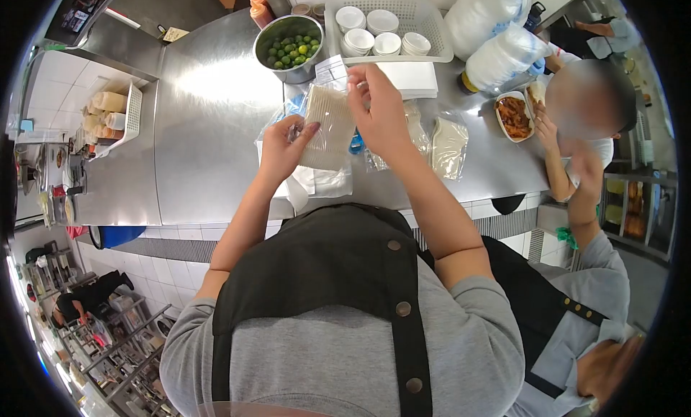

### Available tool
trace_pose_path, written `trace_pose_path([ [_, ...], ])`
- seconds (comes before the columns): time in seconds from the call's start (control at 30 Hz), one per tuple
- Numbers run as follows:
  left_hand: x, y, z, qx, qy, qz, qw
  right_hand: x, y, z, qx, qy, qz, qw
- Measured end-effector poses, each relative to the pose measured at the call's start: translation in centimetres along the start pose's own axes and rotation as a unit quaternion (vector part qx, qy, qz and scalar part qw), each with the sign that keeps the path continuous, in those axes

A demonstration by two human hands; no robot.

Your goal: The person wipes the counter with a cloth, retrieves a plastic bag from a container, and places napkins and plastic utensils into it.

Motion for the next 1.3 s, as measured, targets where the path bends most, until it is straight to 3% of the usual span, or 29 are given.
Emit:
trace_pose_path([
  [0.1, 0.1, 0.3, 0.3, -0.037, 0.027, -0.036, 0.998, 2.1, 1.1, -1.1, 0.096, -0.101, -0.029, 0.990],
  [0.2, 0.6, 0.6, 0.0, -0.037, 0.013, -0.025, 0.999, 3.2, 2.7, -2.3, 0.080, -0.130, -0.016, 0.988],
  [0.3, 0.4, -0.7, 0.0, -0.041, -0.009, 0.008, 0.999, 2.1, 3.0, -1.9, 0.116, -0.161, 0.096, 0.975],
  [0.4, 0.4, -0.8, 1.7, -0.023, -0.048, 0.031, 0.998, -0.4, 3.5, 0.0, 0.177, -0.169, 0.135, 0.960],
  [0.5, -0.7, -2.4, 3.1, 0.012, -0.140, 0.081, 0.987, -1.0, 3.9, 0.1, 0.099, -0.228, 0.029, 0.968],
  [0.53, -1.0, -2.6, 3.7, 0.041, -0.161, 0.091, 0.982, -0.8, 4.4, -0.1, -0.019, -0.234, -0.055, 0.970],
  [0.6, -1.5, -3.4, 5.3, 0.045, -0.183, 0.103, 0.977, 0.0, 5.0, -0.5, -0.249, -0.230, -0.220, 0.915],
  [0.7, -1.9, -5.8, 6.2, 0.155, -0.224, 0.081, 0.959, 0.2, 5.3, -0.4, -0.260, -0.252, -0.220, 0.906],
  [0.77, -1.6, -6.5, 6.6, 0.156, -0.213, 0.092, 0.960, 0.5, 6.4, 0.1, -0.141, -0.103, -0.147, 0.974],
  [0.83, -1.4, -6.9, 7.0, 0.141, -0.201, 0.102, 0.964, 0.3, 4.3, 0.7, -0.013, 0.007, -0.074, 0.997],
  [0.93, -1.0, -7.8, 7.3, 0.107, -0.189, 0.110, 0.970, 1.6, -0.5, -1.1, -0.087, -0.102, 0.008, 0.991],
  [0.97, -0.7, -7.5, 7.0, 0.106, -0.191, 0.107, 0.970, 1.8, -2.2, -1.5, -0.065, -0.206, -0.017, 0.976],
  [1.07, -0.2, -6.0, 5.9, 0.101, -0.207, 0.100, 0.968, 4.8, 1.2, -4.2, 0.009, -0.263, -0.020, 0.965],
  [1.17, 0.8, -6.3, 5.0, 0.056, -0.239, 0.111, 0.963, 6.9, 3.6, -5.1, -0.079, -0.302, -0.117, 0.943],
  [1.3, 1.4, -8.0, 4.8, 0.002, -0.237, 0.156, 0.959, 8.8, 4.0, -5.2, -0.275, -0.285, -0.323, 0.860],
])
Point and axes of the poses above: each hand's wrist, its own x-axis away from the middle knuckle, its own z-axis out of the back of the hand, y = z × x, the point moved 4 cm from there along -x, towards the middle knuckle, and after that the axes turned 14 degrees about z, right-handed, at the moved point
